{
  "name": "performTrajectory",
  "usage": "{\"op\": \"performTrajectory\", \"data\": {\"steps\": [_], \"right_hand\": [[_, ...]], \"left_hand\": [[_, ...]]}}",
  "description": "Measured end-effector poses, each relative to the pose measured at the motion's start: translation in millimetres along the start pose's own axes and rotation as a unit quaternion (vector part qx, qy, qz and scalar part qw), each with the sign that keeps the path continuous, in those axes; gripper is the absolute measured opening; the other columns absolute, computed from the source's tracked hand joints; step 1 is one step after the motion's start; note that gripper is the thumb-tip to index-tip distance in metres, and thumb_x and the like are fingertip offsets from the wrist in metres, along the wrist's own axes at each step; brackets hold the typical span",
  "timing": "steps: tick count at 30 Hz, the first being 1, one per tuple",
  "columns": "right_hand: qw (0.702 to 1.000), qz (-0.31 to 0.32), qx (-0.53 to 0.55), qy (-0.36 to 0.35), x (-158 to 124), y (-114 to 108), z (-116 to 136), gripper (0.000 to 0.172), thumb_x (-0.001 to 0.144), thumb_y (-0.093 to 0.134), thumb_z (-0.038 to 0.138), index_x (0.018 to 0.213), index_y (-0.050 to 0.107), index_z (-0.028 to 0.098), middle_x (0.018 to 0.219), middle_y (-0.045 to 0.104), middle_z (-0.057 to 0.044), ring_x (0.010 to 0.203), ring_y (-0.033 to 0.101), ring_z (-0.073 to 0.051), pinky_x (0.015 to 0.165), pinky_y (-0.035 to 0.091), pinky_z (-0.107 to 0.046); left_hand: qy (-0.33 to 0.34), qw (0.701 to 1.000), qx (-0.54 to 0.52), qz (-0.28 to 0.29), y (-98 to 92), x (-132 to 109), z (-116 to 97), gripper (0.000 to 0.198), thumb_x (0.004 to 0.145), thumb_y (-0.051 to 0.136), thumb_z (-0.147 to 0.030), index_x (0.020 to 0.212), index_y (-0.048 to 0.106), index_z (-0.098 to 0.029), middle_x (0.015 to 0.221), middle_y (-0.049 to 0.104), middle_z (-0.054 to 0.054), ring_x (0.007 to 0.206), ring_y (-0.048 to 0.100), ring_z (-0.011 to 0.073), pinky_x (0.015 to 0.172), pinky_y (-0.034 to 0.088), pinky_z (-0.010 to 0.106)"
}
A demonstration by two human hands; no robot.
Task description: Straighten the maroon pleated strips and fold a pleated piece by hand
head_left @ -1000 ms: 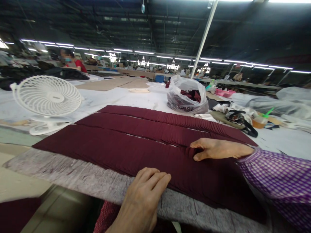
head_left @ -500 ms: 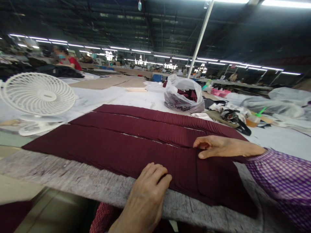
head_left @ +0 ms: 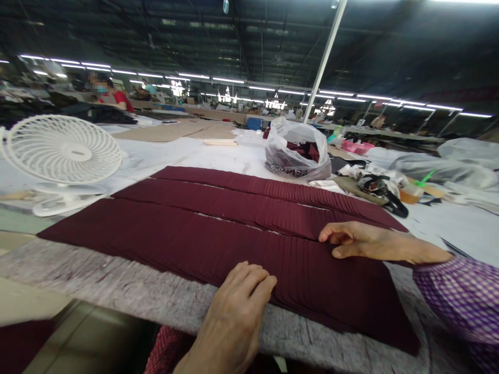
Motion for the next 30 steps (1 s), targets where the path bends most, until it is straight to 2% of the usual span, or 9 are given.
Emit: {"op": "performTrajectory", "data": {"steps": [7,11,15,17,21,26,30], "right_hand": [[1.0,0.014,-0.017,-0.002,3,2,-3,0.042,0.075,0.062,0.045,0.107,0.056,0.019,0.092,0.057,-0.004,0.087,0.054,-0.02,0.073,0.043,-0.028],[1.0,0.017,-0.006,-0.021,6,2,-11,0.041,0.076,0.064,0.045,0.107,0.056,0.02,0.092,0.056,-0.002,0.085,0.053,-0.018,0.072,0.042,-0.026],[0.998,0.03,0.01,-0.045,6,4,-12,0.038,0.077,0.066,0.042,0.107,0.055,0.021,0.091,0.055,-0.001,0.081,0.051,-0.015,0.069,0.04,-0.024],[0.999,0.025,-0.013,-0.045,5,4,-10,0.036,0.077,0.065,0.04,0.106,0.055,0.02,0.087,0.054,-0.001,0.079,0.051,-0.014,0.068,0.04,-0.023],[0.998,0.006,-0.035,-0.053,4,3,-6,0.034,0.077,0.064,0.038,0.104,0.056,0.019,0.087,0.055,-0.001,0.082,0.052,-0.015,0.072,0.04,-0.025],[0.997,-0.003,-0.043,-0.06,3,4,-5,0.035,0.077,0.064,0.039,0.104,0.056,0.018,0.087,0.056,-0.001,0.082,0.053,-0.015,0.073,0.042,-0.025],[0.999,0.007,-0.015,-0.045,-7,3,-3,0.043,0.079,0.063,0.044,0.113,0.054,0.019,0.104,0.059,-0.004,0.098,0.055,-0.019,0.085,0.043,-0.028]], "left_hand": [[0.014,1.0,0.015,-0.005,-5.8,4,-3,0.039,0.081,0.036,-0.002,0.113,0.053,-0.016,0.104,0.06,0.009,0.099,0.055,0.0218,0.092,0.049,0.048],[0.03,0.998,0.049,-0.009,-8.1,6,-7,0.041,0.075,0.036,0.0,0.105,0.059,-0.017,0.101,0.062,0.009,0.096,0.057,0.0234,0.084,0.053,0.048],[0.046,0.995,0.09,-0.027,-7.3,7,-12,0.038,0.076,0.036,-0.001,0.1,0.062,-0.015,0.106,0.061,0.011,0.104,0.055,0.0276,0.088,0.052,0.052],[0.046,0.995,0.085,-0.035,-5.6,9,-14,0.035,0.077,0.037,-0.001,0.099,0.062,-0.012,0.11,0.06,0.013,0.109,0.052,0.0279,0.09,0.051,0.05],[0.056,0.997,0.029,-0.047,-1.2,19,-26,0.037,0.078,0.035,0.0,0.105,0.059,-0.007,0.106,0.062,0.013,0.103,0.056,0.0234,0.087,0.055,0.041],[0.075,0.997,-0.011,0.01,18.8,31,-45,0.041,0.074,0.036,0.0,0.107,0.06,-0.006,0.106,0.063,0.012,0.101,0.058,0.0242,0.09,0.053,0.041],[0.07,0.997,-0.012,0.04,31.6,31,-47,0.038,0.075,0.039,-0.001,0.106,0.061,-0.006,0.107,0.063,0.011,0.1,0.057,0.0252,0.09,0.052,0.043]]}}
Point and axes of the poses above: each hand's wrist, its own x-axis towards the middle knuckle, its own y-axis out of the palm, z = x × y, the point moved 7 cm from there along x, towards the middle knuckle
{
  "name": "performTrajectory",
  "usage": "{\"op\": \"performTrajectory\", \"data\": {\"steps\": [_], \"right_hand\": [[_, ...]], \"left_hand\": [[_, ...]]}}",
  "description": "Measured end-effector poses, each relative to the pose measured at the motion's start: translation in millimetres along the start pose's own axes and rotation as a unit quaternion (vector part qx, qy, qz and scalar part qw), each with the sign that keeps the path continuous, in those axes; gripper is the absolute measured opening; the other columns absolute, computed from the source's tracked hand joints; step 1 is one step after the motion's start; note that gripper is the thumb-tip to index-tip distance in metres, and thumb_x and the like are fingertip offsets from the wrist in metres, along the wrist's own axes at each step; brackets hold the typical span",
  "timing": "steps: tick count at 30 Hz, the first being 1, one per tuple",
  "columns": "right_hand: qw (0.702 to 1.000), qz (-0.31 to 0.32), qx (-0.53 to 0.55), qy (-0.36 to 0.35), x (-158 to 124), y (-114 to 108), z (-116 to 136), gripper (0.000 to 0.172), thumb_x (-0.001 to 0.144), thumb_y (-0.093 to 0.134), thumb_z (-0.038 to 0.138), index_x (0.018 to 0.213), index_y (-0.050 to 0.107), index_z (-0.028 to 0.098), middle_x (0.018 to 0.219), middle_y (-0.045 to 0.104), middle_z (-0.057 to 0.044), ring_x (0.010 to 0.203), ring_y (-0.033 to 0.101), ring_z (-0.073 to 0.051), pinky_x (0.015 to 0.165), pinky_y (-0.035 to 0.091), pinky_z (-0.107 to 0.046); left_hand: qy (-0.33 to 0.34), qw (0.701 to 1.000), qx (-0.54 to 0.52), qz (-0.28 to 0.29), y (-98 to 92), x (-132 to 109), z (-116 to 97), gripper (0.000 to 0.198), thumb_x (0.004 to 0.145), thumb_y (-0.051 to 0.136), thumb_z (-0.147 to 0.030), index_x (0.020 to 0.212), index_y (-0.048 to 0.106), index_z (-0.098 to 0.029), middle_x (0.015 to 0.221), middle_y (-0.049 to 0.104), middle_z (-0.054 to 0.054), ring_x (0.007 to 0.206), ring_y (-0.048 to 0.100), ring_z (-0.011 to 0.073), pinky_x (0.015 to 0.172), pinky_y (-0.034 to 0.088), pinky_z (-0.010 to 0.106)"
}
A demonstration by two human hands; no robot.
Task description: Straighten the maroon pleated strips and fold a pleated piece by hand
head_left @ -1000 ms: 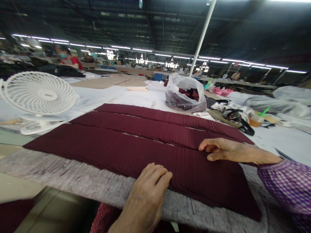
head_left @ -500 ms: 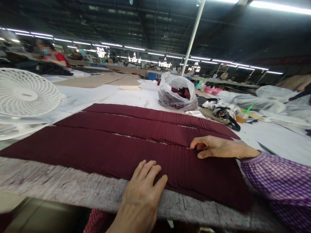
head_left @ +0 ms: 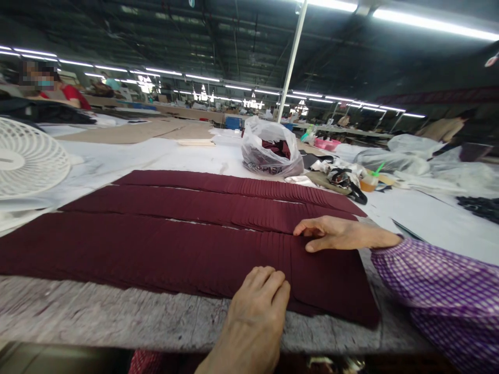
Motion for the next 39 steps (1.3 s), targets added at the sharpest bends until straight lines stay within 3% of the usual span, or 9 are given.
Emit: {"op": "performTrajectory", "data": {"steps": [3,6,9,13,16,19,26,31,39], "right_hand": [[0.999,0.005,0.034,0.019,-13,-4,-1,0.05,0.08,0.061,0.047,0.121,0.05,0.021,0.118,0.057,-0.006,0.113,0.051,-0.022,0.094,0.04,-0.03],[0.999,-0.019,0.013,0.048,-27,-13,-10,0.052,0.08,0.061,0.049,0.123,0.05,0.023,0.118,0.057,-0.005,0.11,0.052,-0.023,0.093,0.042,-0.031],[0.994,-0.054,0.003,0.094,-42,-21,-24,0.053,0.078,0.062,0.051,0.121,0.051,0.022,0.105,0.059,-0.006,0.097,0.057,-0.021,0.081,0.048,-0.029],[0.986,-0.04,0.07,0.145,-59,-15,-36,0.06,0.076,0.064,0.054,0.125,0.044,0.025,0.094,0.052,-0.004,0.084,0.058,-0.019,0.057,0.053,-0.023],[0.981,-0.035,0.098,0.164,-65,-8,-39,0.063,0.072,0.068,0.053,0.124,0.043,0.025,0.088,0.043,-0.001,0.071,0.056,-0.014,0.052,0.054,-0.024],[0.982,-0.042,0.108,0.152,-63,-7,-40,0.06,0.073,0.068,0.051,0.122,0.045,0.027,0.084,0.038,0.002,0.063,0.053,-0.01,0.053,0.055,-0.025],[0.982,-0.056,0.143,0.113,-59,-8,-42,0.054,0.076,0.068,0.044,0.122,0.045,0.028,0.095,0.045,-0.003,0.08,0.055,-0.016,0.054,0.053,-0.022],[0.981,-0.09,0.148,0.092,-59,-8,-45,0.057,0.073,0.07,0.041,0.122,0.045,0.026,0.09,0.045,-0.002,0.075,0.05,-0.013,0.048,0.049,-0.018],[0.981,-0.123,0.116,0.096,-61,-2,-43,0.053,0.075,0.067,0.037,0.122,0.046,0.026,0.108,0.048,-0.005,0.073,0.047,-0.011,0.05,0.05,-0.019]], "left_hand": [[0.005,1.0,-0.003,0.011,3.2,-2,1,0.04,0.075,0.04,-0.001,0.109,0.06,-0.007,0.11,0.063,0.011,0.102,0.056,0.0254,0.092,0.051,0.043],[0.006,1.0,-0.007,0.017,3.9,-4,3,0.041,0.075,0.041,-0.002,0.111,0.059,-0.008,0.112,0.062,0.01,0.104,0.055,0.0253,0.093,0.05,0.043],[0.004,1.0,-0.006,0.011,3.3,-4,4,0.04,0.076,0.04,-0.002,0.111,0.059,-0.008,0.112,0.063,0.009,0.104,0.054,0.0248,0.093,0.05,0.042],[0.01,1.0,-0.007,0.005,3.1,-5,3,0.04,0.076,0.039,-0.002,0.109,0.06,-0.007,0.111,0.063,0.009,0.103,0.055,0.0248,0.092,0.051,0.043],[0.011,1.0,-0.005,0.002,3.3,-5,3,0.04,0.076,0.038,-0.002,0.109,0.06,-0.008,0.111,0.063,0.01,0.103,0.055,0.0247,0.092,0.05,0.043],[0.009,1.0,-0.001,-0.003,2.6,-5,3,0.038,0.079,0.037,-0.003,0.109,0.06,-0.008,0.11,0.063,0.009,0.103,0.054,0.0241,0.092,0.05,0.043],[0.007,1.0,-0.006,0.008,2.5,-4,3,0.039,0.079,0.037,-0.004,0.111,0.059,-0.009,0.111,0.063,0.009,0.104,0.054,0.0242,0.092,0.05,0.043],[0.012,1.0,-0.002,0.002,0.1,-2,2,0.037,0.08,0.036,-0.004,0.107,0.06,-0.008,0.108,0.064,0.009,0.101,0.055,0.0233,0.09,0.051,0.042],[0.009,1.0,-0.001,0.01,3.9,-3,3,0.036,0.081,0.037,-0.005,0.109,0.059,-0.01,0.111,0.063,0.009,0.104,0.054,0.0238,0.091,0.05,0.043]]}}
Point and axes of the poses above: each hand's wrist, its own x-axis towards the middle knuckle, its own y-axis out of the palm, z = x × y, the point moved 7 cm from there along x, towards the middle knuckle
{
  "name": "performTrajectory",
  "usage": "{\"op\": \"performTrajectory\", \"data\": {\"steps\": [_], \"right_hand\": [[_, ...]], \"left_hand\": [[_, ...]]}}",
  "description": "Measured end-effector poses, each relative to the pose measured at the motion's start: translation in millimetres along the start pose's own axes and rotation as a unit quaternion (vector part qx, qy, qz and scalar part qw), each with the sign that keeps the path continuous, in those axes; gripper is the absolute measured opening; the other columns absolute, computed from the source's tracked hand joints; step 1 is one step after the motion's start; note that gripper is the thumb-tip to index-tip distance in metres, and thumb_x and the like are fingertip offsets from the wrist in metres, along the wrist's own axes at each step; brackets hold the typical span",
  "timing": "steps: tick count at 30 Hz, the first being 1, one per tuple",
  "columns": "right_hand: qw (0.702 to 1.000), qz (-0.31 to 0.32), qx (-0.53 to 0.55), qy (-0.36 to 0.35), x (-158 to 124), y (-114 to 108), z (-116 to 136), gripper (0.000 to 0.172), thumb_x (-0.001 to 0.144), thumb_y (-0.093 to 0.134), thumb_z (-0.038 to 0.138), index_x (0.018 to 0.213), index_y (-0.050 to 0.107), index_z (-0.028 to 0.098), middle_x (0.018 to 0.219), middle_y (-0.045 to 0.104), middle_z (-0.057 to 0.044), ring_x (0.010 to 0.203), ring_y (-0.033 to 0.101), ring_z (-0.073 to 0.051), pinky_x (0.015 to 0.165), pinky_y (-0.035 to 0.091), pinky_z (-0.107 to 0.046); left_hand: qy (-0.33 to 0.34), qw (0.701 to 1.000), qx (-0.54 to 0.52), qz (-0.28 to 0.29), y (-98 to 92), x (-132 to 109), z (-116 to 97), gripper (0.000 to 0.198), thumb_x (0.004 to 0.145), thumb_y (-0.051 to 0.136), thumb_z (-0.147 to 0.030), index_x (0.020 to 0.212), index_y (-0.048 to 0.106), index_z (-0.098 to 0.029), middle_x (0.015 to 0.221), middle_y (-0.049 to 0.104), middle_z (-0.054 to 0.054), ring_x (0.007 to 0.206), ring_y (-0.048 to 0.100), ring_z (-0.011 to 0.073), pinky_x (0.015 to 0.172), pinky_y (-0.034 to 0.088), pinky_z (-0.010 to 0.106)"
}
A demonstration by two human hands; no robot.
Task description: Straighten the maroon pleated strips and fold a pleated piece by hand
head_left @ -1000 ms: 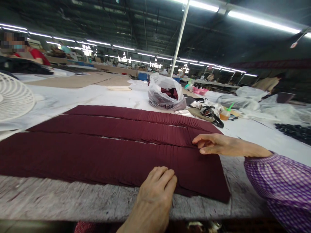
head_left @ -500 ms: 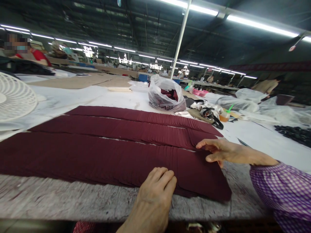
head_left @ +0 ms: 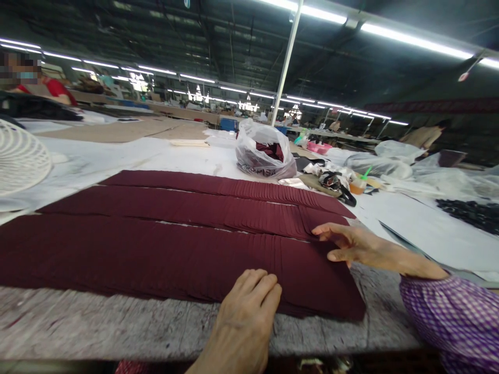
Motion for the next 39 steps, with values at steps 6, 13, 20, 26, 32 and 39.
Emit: {"op": "performTrajectory", "data": {"steps": [6,13,20,26,32,39], "right_hand": [[1.0,0.003,-0.023,-0.004,1,1,-4,0.052,0.077,0.065,0.038,0.123,0.044,0.025,0.095,0.049,-0.004,0.07,0.047,-0.012,0.049,0.05,-0.02],[1.0,0.007,-0.023,-0.003,2,6,-9,0.048,0.078,0.064,0.037,0.12,0.046,0.025,0.098,0.05,-0.004,0.069,0.048,-0.011,0.049,0.048,-0.02],[1.0,-0.012,-0.02,-0.006,4,3,-17,0.051,0.077,0.066,0.039,0.122,0.045,0.026,0.11,0.05,-0.006,0.071,0.051,-0.011,0.047,0.048,-0.018],[1.0,-0.021,-0.014,-0.008,7,3,-19,0.053,0.076,0.067,0.043,0.122,0.046,0.027,0.111,0.051,-0.007,0.075,0.053,-0.014,0.047,0.05,-0.019],[0.999,-0.041,-0.014,0.012,6,-1,-22,0.049,0.078,0.063,0.049,0.116,0.047,0.024,0.093,0.049,-0.003,0.061,0.049,-0.009,0.043,0.048,-0.02],[0.999,-0.023,0.016,0.021,4,1,-17,0.047,0.076,0.065,0.046,0.112,0.047,0.023,0.08,0.045,0.002,0.055,0.045,-0.007,0.042,0.044,-0.019]], "left_hand": [[-0.003,1.0,0.012,0.015,2.0,1,-3,0.037,0.085,0.042,-0.01,0.121,0.051,-0.012,0.11,0.062,0.01,0.101,0.055,0.0255,0.089,0.051,0.047],[-0.004,1.0,0.021,0.017,1.1,4,-5,0.027,0.084,0.047,-0.012,0.11,0.057,-0.015,0.107,0.062,0.007,0.101,0.055,0.0254,0.089,0.051,0.046],[-0.012,1.0,0.01,0.018,1.7,2,-3,0.027,0.085,0.047,-0.013,0.111,0.056,-0.015,0.107,0.062,0.008,0.1,0.055,0.0252,0.089,0.05,0.047],[-0.011,1.0,0.012,0.015,1.3,4,-4,0.027,0.086,0.046,-0.014,0.111,0.056,-0.017,0.107,0.062,0.007,0.1,0.055,0.0242,0.088,0.05,0.045],[-0.009,1.0,0.006,0.016,0.0,4,-4,0.027,0.084,0.046,-0.011,0.108,0.057,-0.016,0.106,0.062,0.008,0.099,0.055,0.0244,0.088,0.05,0.045],[-0.008,1.0,0.011,0.026,2.8,2,-3,0.037,0.084,0.048,-0.012,0.121,0.052,-0.016,0.11,0.061,0.009,0.101,0.054,0.026,0.088,0.051,0.047]]}}
Point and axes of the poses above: each hand's wrist, its own x-axis towards the middle knuckle, its own y-axis out of the palm, z = x × y, the point moved 7 cm from there along x, towards the middle knuckle
